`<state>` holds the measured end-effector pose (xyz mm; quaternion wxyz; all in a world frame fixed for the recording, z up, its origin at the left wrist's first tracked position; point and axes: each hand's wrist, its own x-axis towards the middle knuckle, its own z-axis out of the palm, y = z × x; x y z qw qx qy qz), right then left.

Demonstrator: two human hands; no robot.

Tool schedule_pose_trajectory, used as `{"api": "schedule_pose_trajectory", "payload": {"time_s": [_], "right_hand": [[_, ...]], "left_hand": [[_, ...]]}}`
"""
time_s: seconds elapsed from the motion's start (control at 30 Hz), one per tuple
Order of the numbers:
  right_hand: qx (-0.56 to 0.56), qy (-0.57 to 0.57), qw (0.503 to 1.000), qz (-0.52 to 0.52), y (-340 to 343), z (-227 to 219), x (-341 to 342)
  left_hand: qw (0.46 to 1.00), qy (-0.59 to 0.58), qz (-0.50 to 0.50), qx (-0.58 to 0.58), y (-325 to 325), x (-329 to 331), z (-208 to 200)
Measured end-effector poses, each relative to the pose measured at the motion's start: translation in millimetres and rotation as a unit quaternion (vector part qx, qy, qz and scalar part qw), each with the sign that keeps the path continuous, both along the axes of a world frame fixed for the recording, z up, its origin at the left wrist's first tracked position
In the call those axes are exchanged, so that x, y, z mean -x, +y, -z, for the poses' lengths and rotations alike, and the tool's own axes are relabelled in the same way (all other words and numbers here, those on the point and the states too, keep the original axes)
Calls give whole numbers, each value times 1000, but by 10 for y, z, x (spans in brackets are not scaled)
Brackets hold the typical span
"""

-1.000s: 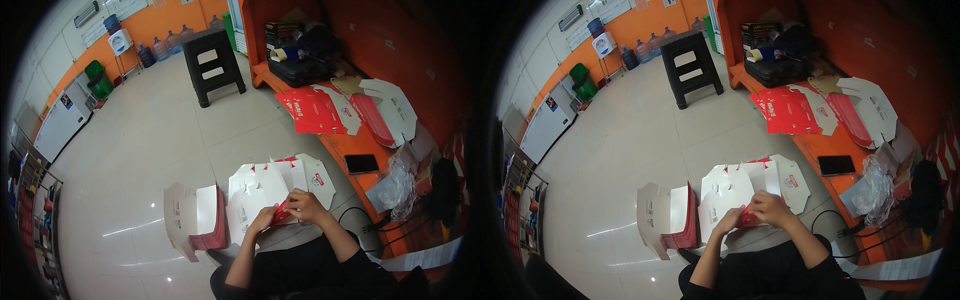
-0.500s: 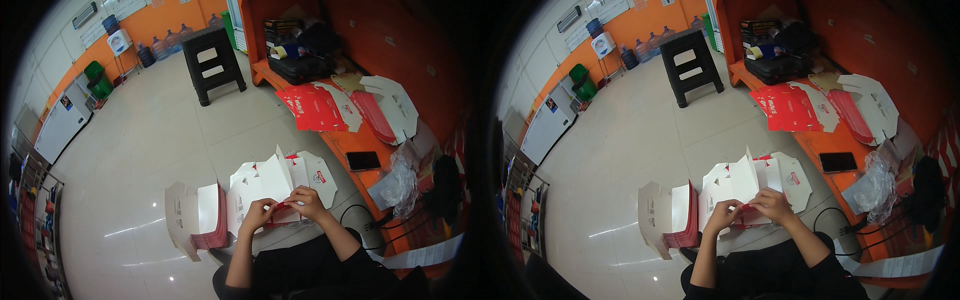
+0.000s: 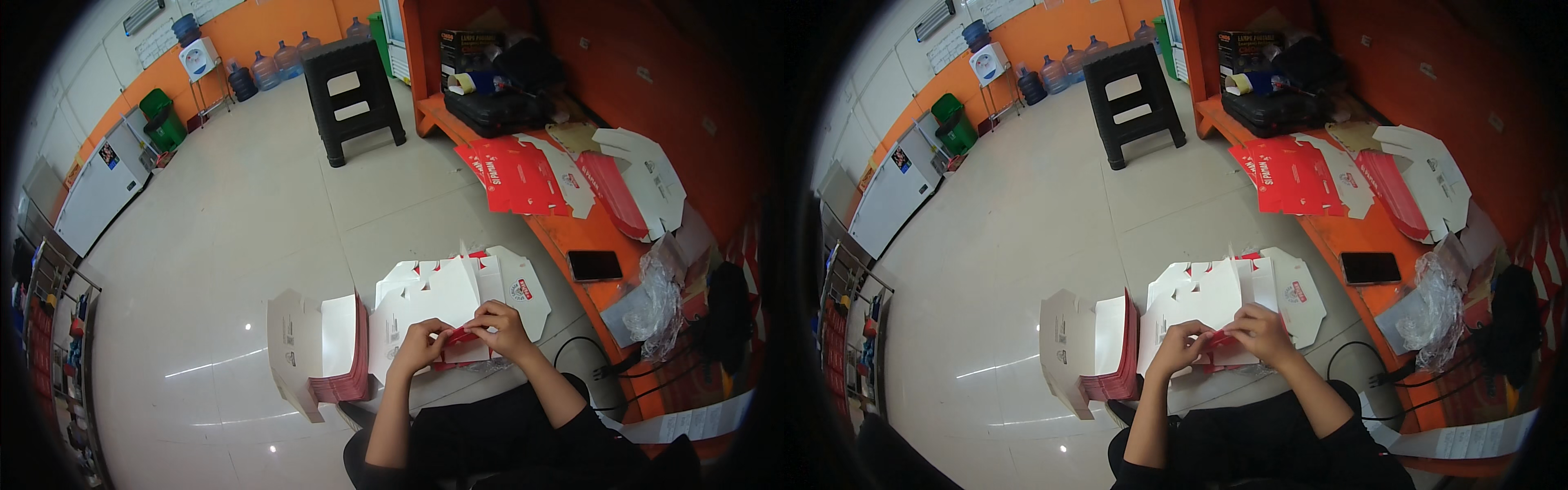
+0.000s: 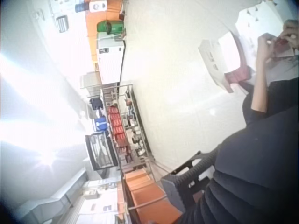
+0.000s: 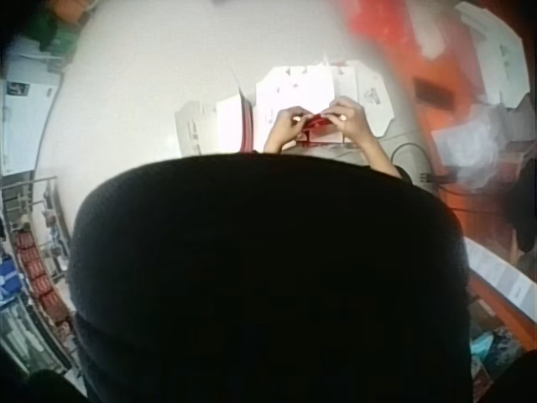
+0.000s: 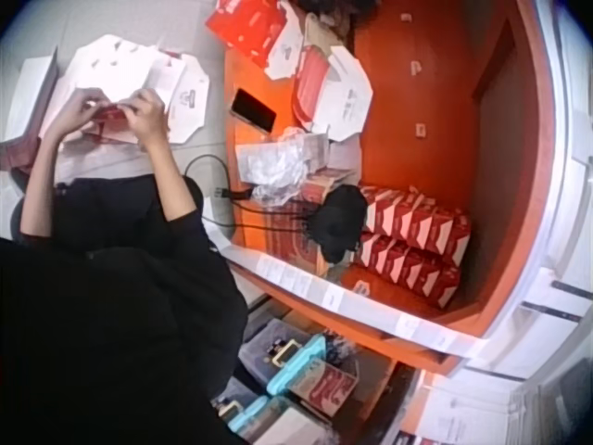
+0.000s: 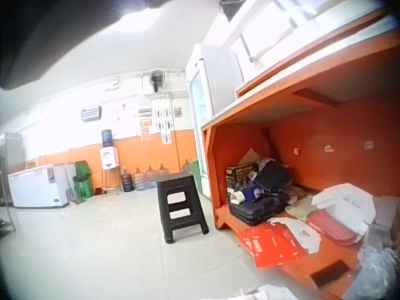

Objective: The person sits on the floor and folds flat red and white cardboard pieces into small boxes. They repeatedly pick up a piece, fold the sides, and place the finished box into a stack on their lap.

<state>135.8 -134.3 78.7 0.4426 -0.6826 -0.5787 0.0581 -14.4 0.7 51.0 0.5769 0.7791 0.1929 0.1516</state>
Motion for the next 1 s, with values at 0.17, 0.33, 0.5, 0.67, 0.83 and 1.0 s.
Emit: {"api": "schedule_pose_trajectory", "payload": {"time_s": [0.17,0.33,0.5,0.67,0.83,1.0], "right_hand": [[-35,46,998,12,22,-87,71],[-74,274,957,-61,-224,-224,596],[17,791,587,-170,-264,-396,1475],[-175,830,529,12,109,-47,1164],[-196,754,627,22,143,-317,785],[-208,524,824,65,322,-474,886]], "left_hand": [[999,-1,34,8,-42,-43,-166],[962,-205,-144,103,-45,-32,-286],[849,-390,-255,251,21,135,-432],[815,-419,-262,304,163,226,-419],[825,-417,-287,252,183,230,-411],[791,-453,-289,293,135,238,-472]]}}
